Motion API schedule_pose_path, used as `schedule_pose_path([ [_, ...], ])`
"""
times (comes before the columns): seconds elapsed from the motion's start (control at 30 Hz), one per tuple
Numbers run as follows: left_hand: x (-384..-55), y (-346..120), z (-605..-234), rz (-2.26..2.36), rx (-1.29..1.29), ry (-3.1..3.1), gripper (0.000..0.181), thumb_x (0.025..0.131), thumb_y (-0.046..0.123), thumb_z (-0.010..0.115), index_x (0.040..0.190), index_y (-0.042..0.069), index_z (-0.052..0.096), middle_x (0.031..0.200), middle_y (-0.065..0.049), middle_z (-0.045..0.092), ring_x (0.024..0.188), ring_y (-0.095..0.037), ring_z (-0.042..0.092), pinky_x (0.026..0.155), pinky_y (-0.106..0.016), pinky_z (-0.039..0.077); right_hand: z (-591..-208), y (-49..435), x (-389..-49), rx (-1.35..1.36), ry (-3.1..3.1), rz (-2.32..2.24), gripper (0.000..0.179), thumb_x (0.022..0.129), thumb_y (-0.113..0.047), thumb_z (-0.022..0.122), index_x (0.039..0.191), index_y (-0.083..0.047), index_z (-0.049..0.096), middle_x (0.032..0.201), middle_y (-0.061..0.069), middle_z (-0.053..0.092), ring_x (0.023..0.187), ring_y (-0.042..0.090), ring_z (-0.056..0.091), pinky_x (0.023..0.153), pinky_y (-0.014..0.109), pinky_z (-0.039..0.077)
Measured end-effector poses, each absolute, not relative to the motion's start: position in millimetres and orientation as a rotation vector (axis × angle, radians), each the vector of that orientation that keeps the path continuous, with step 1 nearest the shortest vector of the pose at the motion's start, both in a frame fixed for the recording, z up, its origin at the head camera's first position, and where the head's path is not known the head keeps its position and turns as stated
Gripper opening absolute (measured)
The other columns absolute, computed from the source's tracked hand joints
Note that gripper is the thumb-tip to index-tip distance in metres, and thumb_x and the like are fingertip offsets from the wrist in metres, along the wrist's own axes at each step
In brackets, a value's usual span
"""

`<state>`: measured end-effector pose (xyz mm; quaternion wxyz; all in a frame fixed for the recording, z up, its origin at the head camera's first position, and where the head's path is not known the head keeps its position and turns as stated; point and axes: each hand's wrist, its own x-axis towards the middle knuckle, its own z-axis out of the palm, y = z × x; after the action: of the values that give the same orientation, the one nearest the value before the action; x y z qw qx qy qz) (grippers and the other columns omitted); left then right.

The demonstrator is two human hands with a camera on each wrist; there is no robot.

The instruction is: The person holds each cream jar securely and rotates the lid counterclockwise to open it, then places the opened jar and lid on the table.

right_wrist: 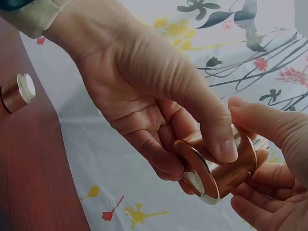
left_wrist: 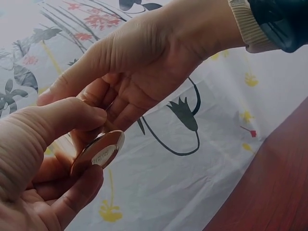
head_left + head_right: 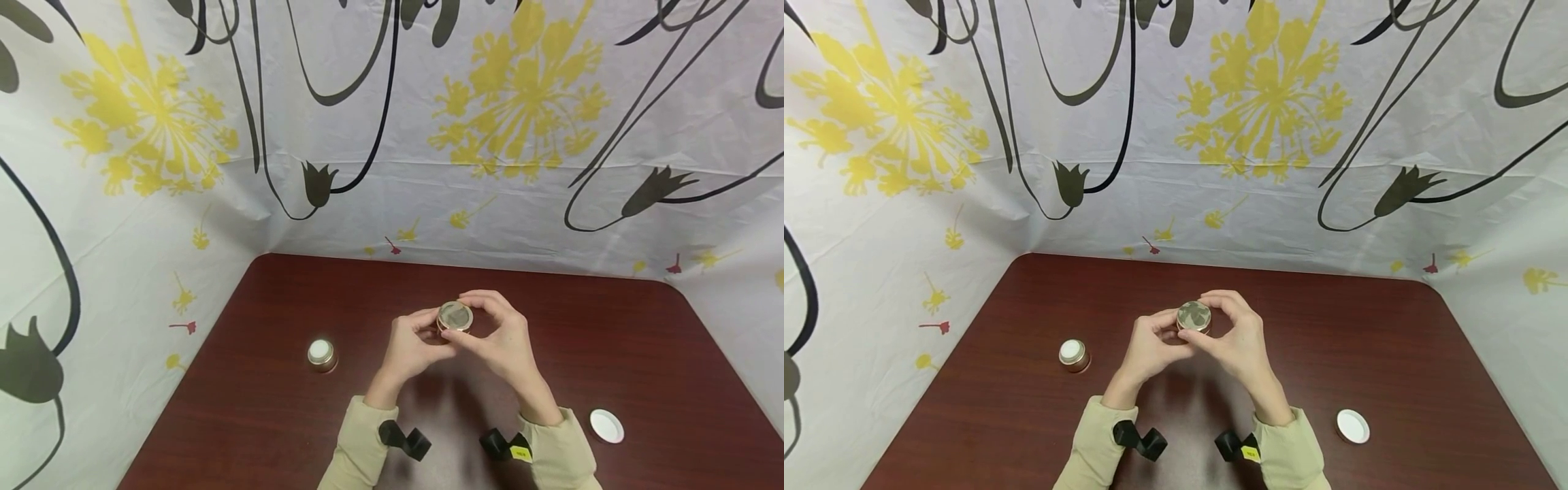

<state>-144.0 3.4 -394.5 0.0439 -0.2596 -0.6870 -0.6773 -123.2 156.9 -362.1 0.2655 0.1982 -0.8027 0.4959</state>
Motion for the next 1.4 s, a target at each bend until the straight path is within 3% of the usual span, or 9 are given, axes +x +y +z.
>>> schedule_pose_path([
  [0.33,-140,2,-385,-1.996,-0.878,-2.023,0.043,0.065,-0.013,0.076,0.106,-0.016,0.063,0.102,-0.028,0.065,0.085,-0.016,0.065,0.067,-0.031,0.057,-345,152,-115,0.553,-2.157,1.408,0.042,0.055,0.011,0.084,0.092,0.009,0.066,0.097,0.021,0.064,0.096,0.015,0.058,0.086,0.014,0.042],
  [0.57,-153,6,-413,-2.016,-0.892,-1.978,0.047,0.064,-0.011,0.078,0.108,-0.010,0.065,0.105,-0.023,0.066,0.085,-0.010,0.063,0.066,-0.031,0.057,-346,153,-116,0.570,-2.160,1.442,0.041,0.055,0.012,0.084,0.092,0.009,0.066,0.098,0.022,0.064,0.096,0.017,0.058,0.088,0.015,0.041],
  [0.9,-155,7,-420,-1.965,-0.922,-1.940,0.043,0.065,-0.004,0.080,0.107,-0.006,0.068,0.103,-0.017,0.068,0.079,-0.008,0.063,0.060,-0.028,0.057,-349,156,-116,0.580,-2.179,1.482,0.042,0.056,0.010,0.084,0.094,0.008,0.066,0.099,0.019,0.064,0.096,0.013,0.057,0.084,0.017,0.043],
  [1.2,-148,3,-400,-1.892,-1.038,-1.979,0.037,0.063,-0.009,0.078,0.099,-0.009,0.068,0.091,-0.020,0.069,0.071,-0.005,0.061,0.058,-0.029,0.056,-371,173,-126,0.727,-2.169,1.579,0.046,0.063,0.008,0.082,0.105,0.000,0.067,0.108,0.011,0.062,0.103,0.011,0.056,0.085,0.017,0.046],
  [1.4,-138,0,-380,-1.928,-0.945,-2.036,0.039,0.065,-0.010,0.077,0.102,-0.014,0.066,0.095,-0.025,0.067,0.075,-0.007,0.062,0.062,-0.033,0.057,-377,174,-128,0.731,-2.157,1.611,0.057,0.064,0.013,0.079,0.117,0.004,0.060,0.117,0.016,0.056,0.112,0.012,0.051,0.092,0.019,0.042],
])
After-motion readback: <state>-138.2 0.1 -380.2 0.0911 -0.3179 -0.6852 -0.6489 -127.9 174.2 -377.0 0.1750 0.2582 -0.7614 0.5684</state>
